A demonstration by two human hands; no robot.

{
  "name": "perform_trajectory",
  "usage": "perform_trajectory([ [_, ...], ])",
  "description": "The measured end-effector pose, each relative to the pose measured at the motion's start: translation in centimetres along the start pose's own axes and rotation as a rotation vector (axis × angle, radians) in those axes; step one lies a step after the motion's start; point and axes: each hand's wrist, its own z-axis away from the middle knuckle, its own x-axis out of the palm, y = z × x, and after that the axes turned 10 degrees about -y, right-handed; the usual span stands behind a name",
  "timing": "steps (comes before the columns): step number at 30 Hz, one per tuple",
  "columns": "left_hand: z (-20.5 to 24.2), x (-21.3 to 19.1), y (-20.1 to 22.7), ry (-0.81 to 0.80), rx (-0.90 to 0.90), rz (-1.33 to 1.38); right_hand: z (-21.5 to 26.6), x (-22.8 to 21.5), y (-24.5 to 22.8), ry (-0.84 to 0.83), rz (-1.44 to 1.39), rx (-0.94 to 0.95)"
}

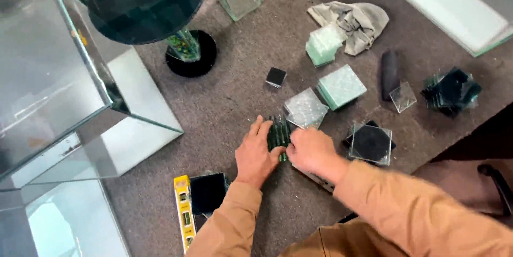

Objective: The person uses a utility knife to score and snap small square glass tiles on a workbench. They repeatedly align the knife along tile edges, apply pressure to create a score line, and then break the tiles into smaller pieces. The process is repeated for multiple tiles throughout the clip.

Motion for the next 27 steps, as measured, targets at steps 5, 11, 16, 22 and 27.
perform_trajectory([
  [5,0.2,0.0,0.5,0.004,-0.024,0.022,1.8,2.8,1.1,0.258,0.003,-0.117],
  [11,1.0,0.5,0.9,0.040,-0.027,0.024,0.5,2.0,3.2,0.243,0.114,-0.287],
  [16,2.7,2.1,1.9,0.137,-0.164,0.042,-0.9,0.5,3.3,0.250,0.320,-0.407],
  [22,2.9,0.8,1.9,0.120,-0.216,0.167,-1.8,-0.3,2.3,0.196,0.448,-0.468],
  [27,1.1,2.5,1.2,0.088,-0.244,0.111,-4.6,-3.9,1.9,0.038,0.382,-0.459],
])
